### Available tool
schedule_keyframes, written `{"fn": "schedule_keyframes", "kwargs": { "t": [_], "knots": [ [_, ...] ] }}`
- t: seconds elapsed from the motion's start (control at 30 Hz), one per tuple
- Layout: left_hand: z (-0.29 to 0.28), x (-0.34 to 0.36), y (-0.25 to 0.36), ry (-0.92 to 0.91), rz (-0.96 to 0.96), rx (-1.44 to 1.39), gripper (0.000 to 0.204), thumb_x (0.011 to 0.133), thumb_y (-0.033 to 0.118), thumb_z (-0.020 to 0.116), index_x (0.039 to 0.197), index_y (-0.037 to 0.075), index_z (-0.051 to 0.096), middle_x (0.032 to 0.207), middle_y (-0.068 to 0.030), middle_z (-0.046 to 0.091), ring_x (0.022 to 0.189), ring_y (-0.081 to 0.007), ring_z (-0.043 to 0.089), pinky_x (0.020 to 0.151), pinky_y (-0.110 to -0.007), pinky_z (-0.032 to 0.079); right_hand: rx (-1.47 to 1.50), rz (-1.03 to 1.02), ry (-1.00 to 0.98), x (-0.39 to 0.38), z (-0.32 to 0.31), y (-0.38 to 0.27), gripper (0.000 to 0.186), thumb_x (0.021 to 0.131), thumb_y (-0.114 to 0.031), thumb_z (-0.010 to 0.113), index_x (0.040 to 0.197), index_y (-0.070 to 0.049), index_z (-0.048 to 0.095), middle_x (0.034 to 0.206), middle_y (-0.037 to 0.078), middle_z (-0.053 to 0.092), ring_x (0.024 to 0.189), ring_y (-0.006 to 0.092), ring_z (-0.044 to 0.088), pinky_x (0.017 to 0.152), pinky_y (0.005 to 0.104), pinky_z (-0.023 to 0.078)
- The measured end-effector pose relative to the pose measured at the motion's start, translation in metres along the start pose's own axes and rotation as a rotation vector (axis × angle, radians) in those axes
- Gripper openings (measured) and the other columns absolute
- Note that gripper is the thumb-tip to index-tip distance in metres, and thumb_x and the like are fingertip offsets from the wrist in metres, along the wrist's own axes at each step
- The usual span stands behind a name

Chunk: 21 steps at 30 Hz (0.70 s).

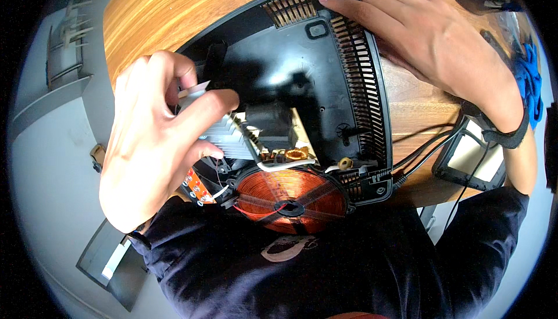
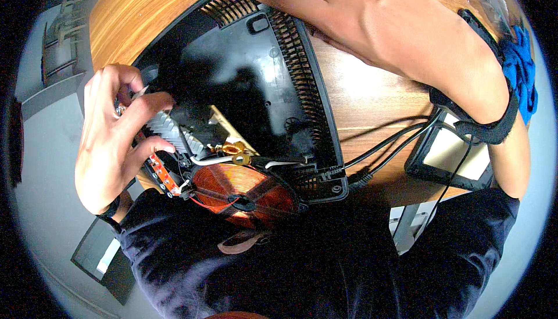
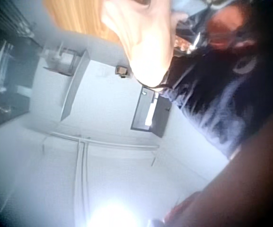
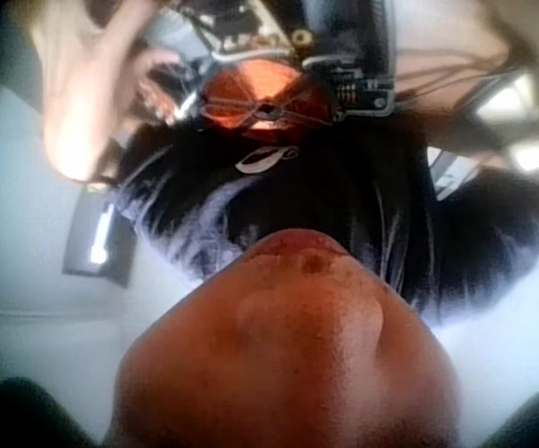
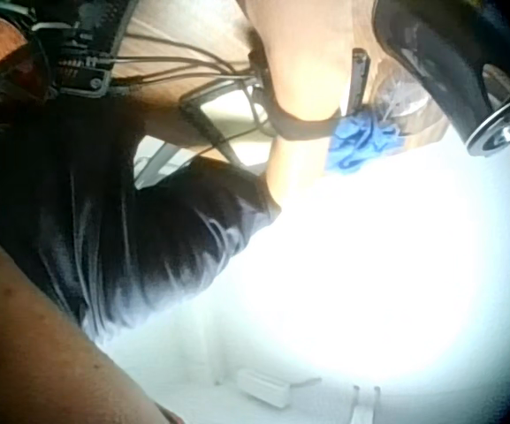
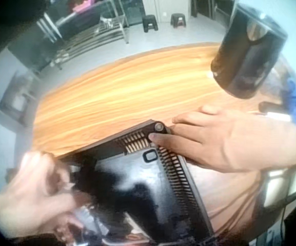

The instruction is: The person disassembles an electronic device on a wooden table, removes a copper coil and a fan, and uses a screwdriver to adjust internal components. They repeatedly handle the coil and fan, repositioning them within the device casing.

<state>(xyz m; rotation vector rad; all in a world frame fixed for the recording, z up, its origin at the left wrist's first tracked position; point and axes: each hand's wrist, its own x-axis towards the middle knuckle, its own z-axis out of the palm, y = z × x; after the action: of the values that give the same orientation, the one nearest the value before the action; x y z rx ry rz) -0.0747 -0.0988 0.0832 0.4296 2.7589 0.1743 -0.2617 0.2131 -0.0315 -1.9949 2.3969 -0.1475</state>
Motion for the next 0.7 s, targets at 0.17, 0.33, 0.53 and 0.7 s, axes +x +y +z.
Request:
{"fn": "schedule_keyframes", "kwargs": {
  "t": [0.17,0.33,0.53,0.7],
  "knots": [
    [0.013,0.014,-0.006,0.025,0.040,0.018,0.065,0.069,0.022,0.097,0.132,0.014,0.082,0.129,-0.0101,0.059,0.113,-0.0345,0.060,0.102,-0.050,0.051,-0.052,0.048,0.000,0.001,-0.002,-0.005,0.086,0.098,-0.013,0.085,0.178,-0.019,0.054,0.157,0.016,0.071,0.147,0.0359,0.066,0.123,0.0489,0.054],
    [0.030,0.031,-0.016,0.100,0.144,-0.081,0.069,0.067,0.010,0.097,0.134,0.015,0.081,0.130,-0.0097,0.062,0.124,-0.0353,0.063,0.106,-0.050,0.052,0.109,0.067,-0.070,0.007,-0.014,-0.008,0.092,0.090,-0.002,0.084,0.177,-0.018,0.056,0.153,0.015,0.071,0.144,0.0400,0.067,0.121,0.0498,0.056],
    [0.034,0.044,-0.026,0.075,0.221,-0.018,0.077,0.070,0.008,0.097,0.144,0.017,0.080,0.139,-0.0127,0.068,0.137,-0.0367,0.063,0.117,-0.049,0.053,0.056,0.139,0.003,0.015,-0.030,-0.022,0.072,0.092,0.008,0.077,0.161,-0.011,0.070,0.163,0.015,0.065,0.149,0.0397,0.066,0.125,0.0521,0.057],
    [0.020,0.045,-0.034,-0.022,0.323,-0.016,0.039,0.104,0.014,0.081,0.142,0.004,0.076,0.122,-0.0106,0.069,0.125,-0.0247,0.063,0.115,-0.040,0.050,0.304,0.041,0.096,0.035,-0.034,-0.030,0.035,0.099,0.003,0.079,0.134,0.000,0.080,0.145,0.015,0.072,0.139,0.0390,0.070,0.120,0.0510,0.056]
  ]
}}
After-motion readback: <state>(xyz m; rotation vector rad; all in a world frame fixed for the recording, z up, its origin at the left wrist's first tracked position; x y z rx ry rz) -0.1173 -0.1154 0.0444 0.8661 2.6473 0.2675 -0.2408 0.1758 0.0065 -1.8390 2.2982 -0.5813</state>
